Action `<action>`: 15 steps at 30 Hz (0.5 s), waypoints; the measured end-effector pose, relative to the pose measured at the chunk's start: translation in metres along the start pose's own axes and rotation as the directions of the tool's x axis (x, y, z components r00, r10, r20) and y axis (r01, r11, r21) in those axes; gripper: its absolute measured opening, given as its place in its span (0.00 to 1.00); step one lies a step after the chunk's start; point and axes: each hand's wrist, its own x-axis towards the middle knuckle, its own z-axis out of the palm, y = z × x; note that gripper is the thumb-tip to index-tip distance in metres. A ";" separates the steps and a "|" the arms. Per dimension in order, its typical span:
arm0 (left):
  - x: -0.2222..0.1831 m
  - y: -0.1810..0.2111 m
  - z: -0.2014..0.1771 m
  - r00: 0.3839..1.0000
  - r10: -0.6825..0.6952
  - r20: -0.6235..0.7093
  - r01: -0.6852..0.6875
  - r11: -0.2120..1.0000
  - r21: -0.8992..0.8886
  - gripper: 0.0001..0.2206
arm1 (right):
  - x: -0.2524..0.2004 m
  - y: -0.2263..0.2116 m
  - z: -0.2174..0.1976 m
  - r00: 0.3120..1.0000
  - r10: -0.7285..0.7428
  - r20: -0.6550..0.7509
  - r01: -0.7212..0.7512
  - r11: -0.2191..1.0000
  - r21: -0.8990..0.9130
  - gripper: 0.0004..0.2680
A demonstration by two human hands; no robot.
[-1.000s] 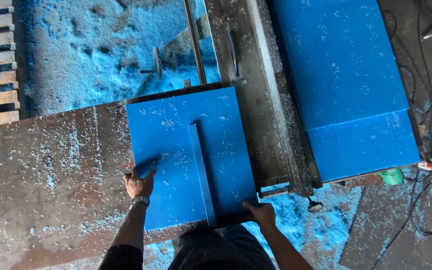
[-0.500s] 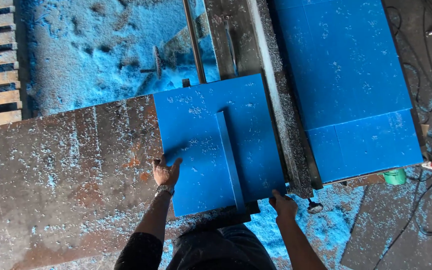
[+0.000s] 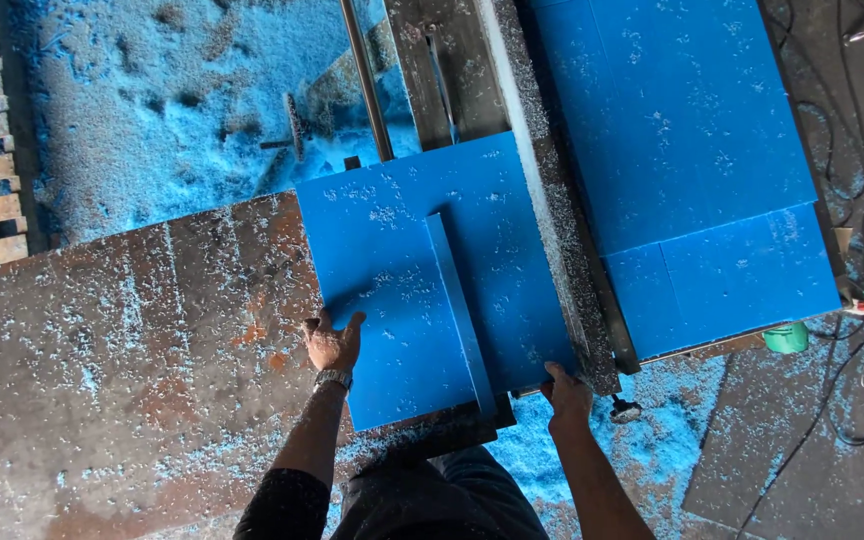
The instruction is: Cutting blue boards using a table saw and then stacking the finished pieces.
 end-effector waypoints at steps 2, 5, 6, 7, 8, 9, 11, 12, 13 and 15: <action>0.002 0.000 0.001 1.000 0.012 0.000 -0.012 1.000 0.015 0.42 | -0.032 -0.013 -0.002 0.999 -0.004 0.053 0.005 1.000 -0.008 0.23; 0.008 0.005 -0.007 0.998 0.015 0.053 -0.018 0.999 0.051 0.43 | -0.043 0.001 -0.006 0.979 -0.201 0.043 0.205 0.945 -0.254 0.23; 0.008 0.006 -0.012 0.994 0.001 0.110 -0.009 0.997 0.073 0.44 | -0.041 0.012 -0.008 0.919 -0.393 0.031 0.357 0.797 -0.488 0.20; 0.008 0.000 -0.012 0.994 -0.003 0.109 -0.005 0.997 0.073 0.44 | -0.062 0.012 -0.005 0.919 -0.393 0.033 0.357 0.795 -0.490 0.20; 0.011 -0.004 -0.012 0.990 0.035 0.138 -0.048 0.994 0.094 0.41 | -0.081 0.011 0.000 0.783 -0.596 0.178 0.584 0.605 -0.542 0.18; 0.015 -0.008 -0.012 0.983 0.072 0.168 -0.092 0.989 0.115 0.38 | -0.100 0.010 0.006 0.589 -0.737 0.331 0.757 0.360 -0.546 0.17; 0.016 -0.021 -0.011 0.978 0.111 0.179 -0.134 0.983 0.122 0.41 | -0.129 0.009 0.025 0.514 -0.736 0.441 0.806 0.238 -0.541 0.21; 0.021 -0.025 -0.008 0.972 0.148 0.183 -0.172 0.977 0.125 0.43 | -0.140 0.007 0.038 0.426 -0.718 0.551 0.850 0.109 -0.516 0.24; 0.022 -0.019 -0.012 0.970 0.156 0.184 -0.180 0.976 0.122 0.43 | -0.137 0.011 0.049 0.425 -0.723 0.544 0.849 0.110 -0.517 0.24; 0.019 -0.013 -0.025 0.959 0.142 0.244 -0.166 0.983 0.080 0.39 | -0.139 0.027 0.065 0.378 -0.713 0.590 0.765 -0.119 -0.634 0.31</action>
